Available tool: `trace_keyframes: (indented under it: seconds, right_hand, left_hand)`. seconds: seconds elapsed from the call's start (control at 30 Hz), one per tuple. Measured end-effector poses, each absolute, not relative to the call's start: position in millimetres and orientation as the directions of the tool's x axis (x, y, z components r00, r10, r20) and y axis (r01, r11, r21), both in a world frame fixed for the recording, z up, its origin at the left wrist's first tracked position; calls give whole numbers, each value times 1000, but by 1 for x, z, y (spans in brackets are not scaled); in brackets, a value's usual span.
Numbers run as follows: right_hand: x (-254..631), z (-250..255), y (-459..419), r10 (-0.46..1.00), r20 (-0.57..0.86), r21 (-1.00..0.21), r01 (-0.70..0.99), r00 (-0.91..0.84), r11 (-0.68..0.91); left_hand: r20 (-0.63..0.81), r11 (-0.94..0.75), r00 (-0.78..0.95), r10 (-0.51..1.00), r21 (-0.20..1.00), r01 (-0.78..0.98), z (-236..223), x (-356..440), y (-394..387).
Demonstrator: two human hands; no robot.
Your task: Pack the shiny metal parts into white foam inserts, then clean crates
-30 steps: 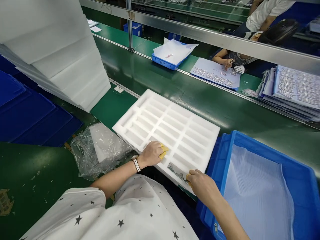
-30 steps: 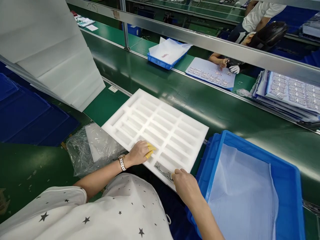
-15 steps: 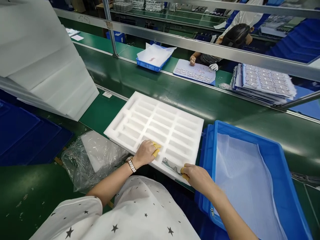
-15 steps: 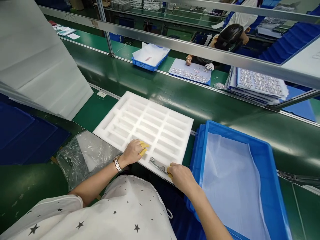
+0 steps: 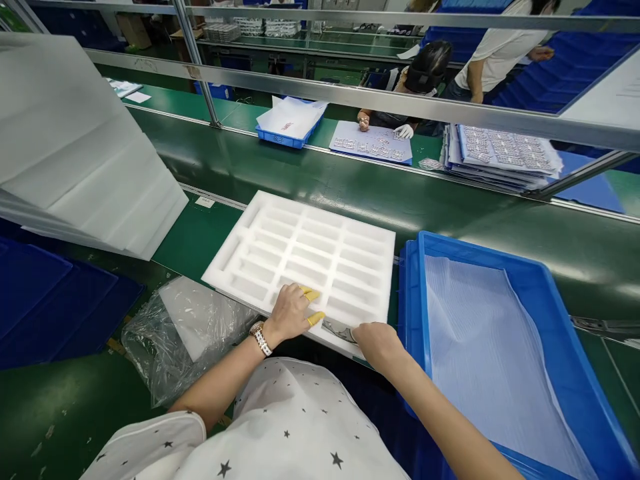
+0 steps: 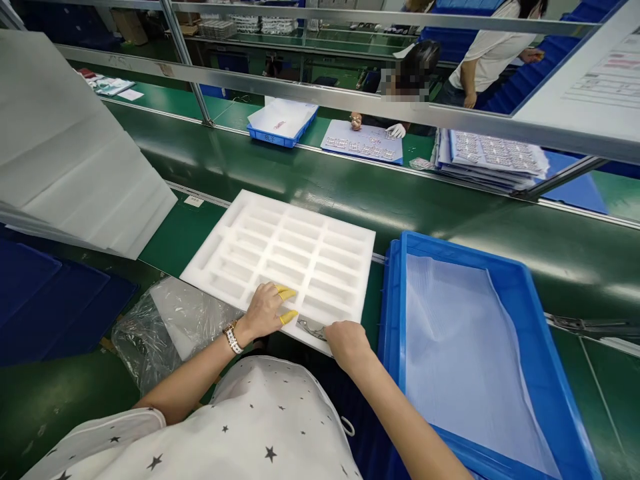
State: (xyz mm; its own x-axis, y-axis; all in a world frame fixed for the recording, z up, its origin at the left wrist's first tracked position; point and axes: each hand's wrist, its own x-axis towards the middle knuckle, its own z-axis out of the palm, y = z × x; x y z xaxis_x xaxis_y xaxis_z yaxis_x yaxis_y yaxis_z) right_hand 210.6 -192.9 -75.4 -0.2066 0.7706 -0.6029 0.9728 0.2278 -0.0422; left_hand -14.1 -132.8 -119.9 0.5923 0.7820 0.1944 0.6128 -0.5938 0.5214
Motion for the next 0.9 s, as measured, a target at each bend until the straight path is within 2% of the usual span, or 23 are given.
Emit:
trace_keyframes:
  seconds: [0.07, 0.17, 0.27, 0.37, 0.43, 0.53, 0.6, 0.63, 0.7, 0.77, 0.8, 0.9]
  right_hand:
    - [224, -67, -197, 765, -600, -67, 967, -235, 245]
    - [254, -57, -217, 876, -419, -224, 962, -240, 156]
    - [288, -62, -255, 974, -217, -304, 953, -59, -10]
    - [321, -80, -303, 978, 12, -404, 895, 209, -186]
    - [343, -94, -337, 867, 173, -460, 816, 468, -349]
    - [375, -116, -387, 488, 285, -496, 563, 825, -661]
    - [390, -132, -416, 206, 227, -519, 298, 952, -801]
    - [394, -140, -427, 83, 141, -551, 148, 987, -821]
    - [395, -157, -441, -105, -122, -638, -159, 987, -754]
    - [391, -171, -444, -168, -370, -699, -393, 914, -598]
    - [389, -177, -443, -172, -442, -714, -461, 881, -527]
    - [391, -185, -441, -180, -486, -750, -514, 855, -415]
  left_hand:
    - [189, -598, 591, 784, 482, 640, -116, -10, -141]
    - [163, -590, 588, 792, 448, 672, -112, -4, -149]
    - [149, -563, 564, 812, 454, 691, -112, 0, -150]
    - [164, -574, 573, 803, 475, 667, -116, -4, -148]
    - [187, -581, 574, 797, 497, 644, -120, -10, -145]
    - [237, -564, 539, 809, 573, 595, -125, -21, -136]
    - [261, -550, 518, 814, 632, 546, -124, -24, -126]
    - [262, -541, 514, 817, 658, 524, -122, -23, -121]
    - [233, -515, 523, 820, 699, 496, -116, -16, -113]
    - [187, -489, 551, 813, 734, 472, -109, 0, -108]
    - [171, -485, 573, 802, 747, 455, -106, 11, -108]
    - [160, -513, 658, 736, 766, 387, -101, 53, -111]
